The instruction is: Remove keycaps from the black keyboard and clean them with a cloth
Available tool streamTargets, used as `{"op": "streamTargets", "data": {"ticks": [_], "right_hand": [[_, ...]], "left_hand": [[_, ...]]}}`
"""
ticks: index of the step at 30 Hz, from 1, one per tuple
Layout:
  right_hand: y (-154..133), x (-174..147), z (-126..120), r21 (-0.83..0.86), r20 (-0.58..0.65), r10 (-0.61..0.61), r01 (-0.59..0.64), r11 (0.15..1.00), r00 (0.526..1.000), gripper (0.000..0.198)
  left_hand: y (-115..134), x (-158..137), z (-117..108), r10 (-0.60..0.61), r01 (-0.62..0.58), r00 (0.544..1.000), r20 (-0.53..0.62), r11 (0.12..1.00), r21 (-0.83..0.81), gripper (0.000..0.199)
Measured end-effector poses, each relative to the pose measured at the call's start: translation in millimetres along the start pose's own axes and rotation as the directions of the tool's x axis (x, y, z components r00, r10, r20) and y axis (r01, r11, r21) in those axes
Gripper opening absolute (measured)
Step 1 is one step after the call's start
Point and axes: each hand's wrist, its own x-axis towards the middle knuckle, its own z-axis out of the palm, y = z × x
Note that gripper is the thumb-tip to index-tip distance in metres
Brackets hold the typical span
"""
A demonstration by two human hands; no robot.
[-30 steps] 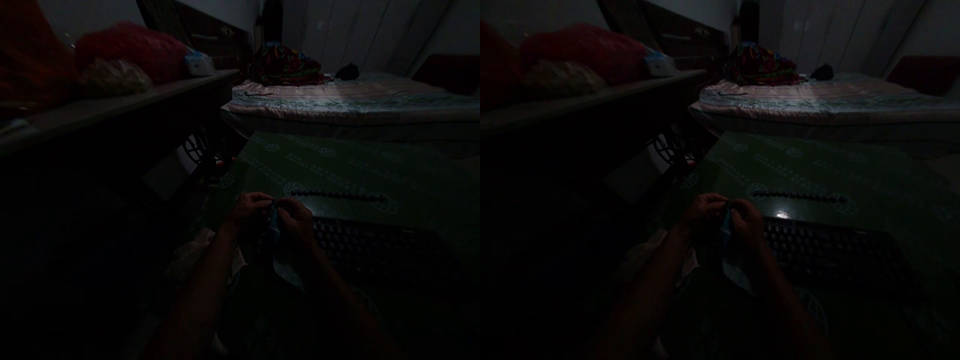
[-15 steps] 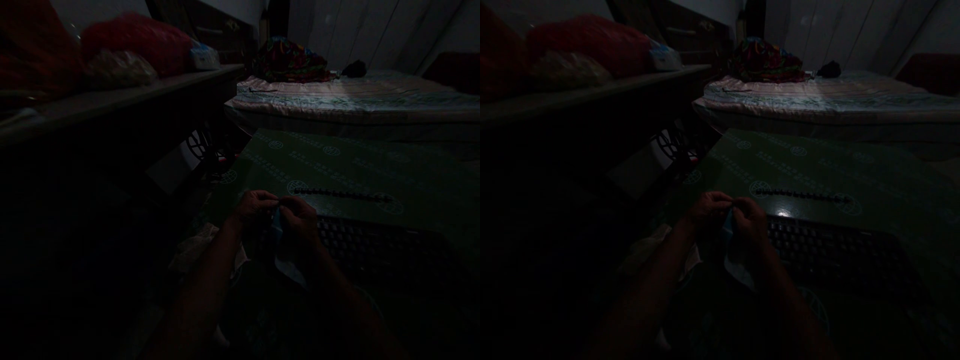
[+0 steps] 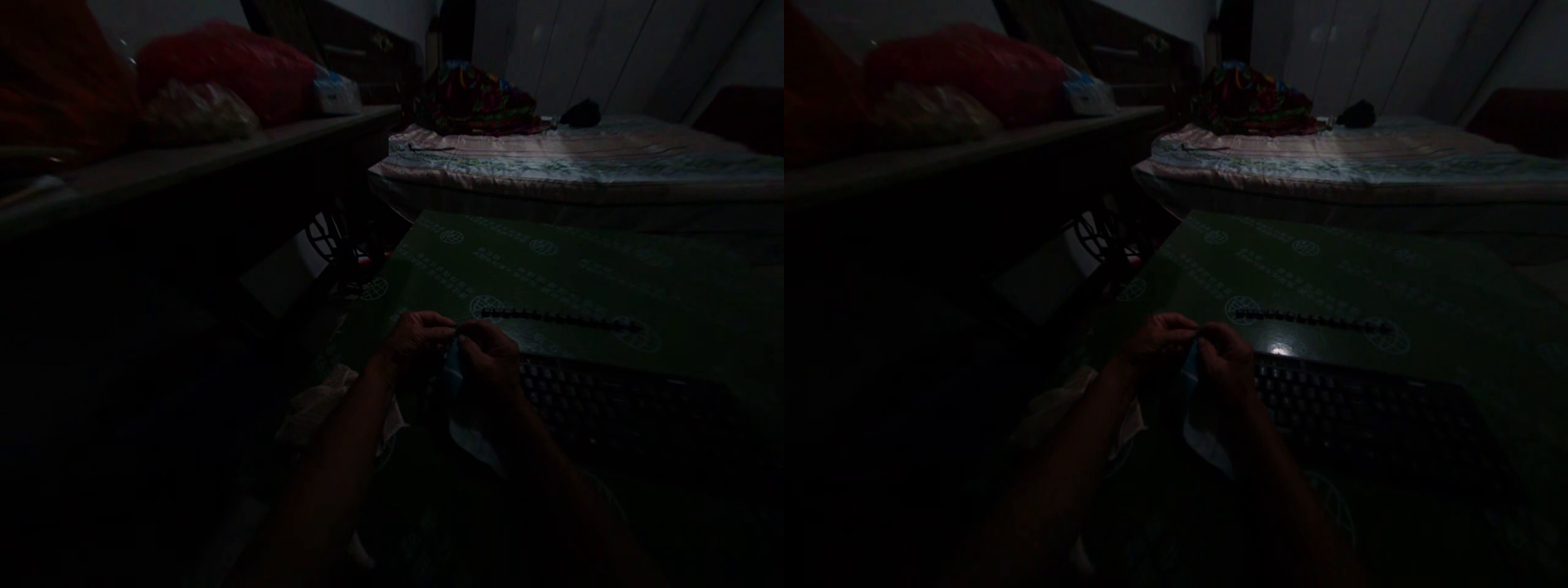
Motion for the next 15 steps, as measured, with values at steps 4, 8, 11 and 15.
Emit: {"op": "streamTargets", "data": {"ticks": [4, 8, 11, 15], "right_hand": [[5, 0, 0, -0.022, 0.036, -0.030, 0.031, 0.999, 0.999, 0.015], [5, -1, -1, -0.048, 0.071, -0.036, 0.039, 0.998, 0.997, 0.016], [-3, -3, -3, -0.078, 0.175, -0.074, 0.089, 0.993, 0.982, 0.018], [-19, -10, -3, -0.193, 0.431, -0.128, 0.229, 0.954, 0.893, 0.019]], "left_hand": [[0, -1, 0, 0.034, -0.033, 0.999, 0.003, 0.998, -0.046, 0.028], [1, 0, 0, 0.071, -0.072, 0.997, -0.011, 0.993, -0.092, 0.029], [2, 0, -2, 0.088, -0.091, 0.995, -0.041, 0.993, -0.071, 0.030], [2, 2, -5, 0.117, -0.121, 0.992, -0.054, 0.990, -0.075, 0.030]]}}
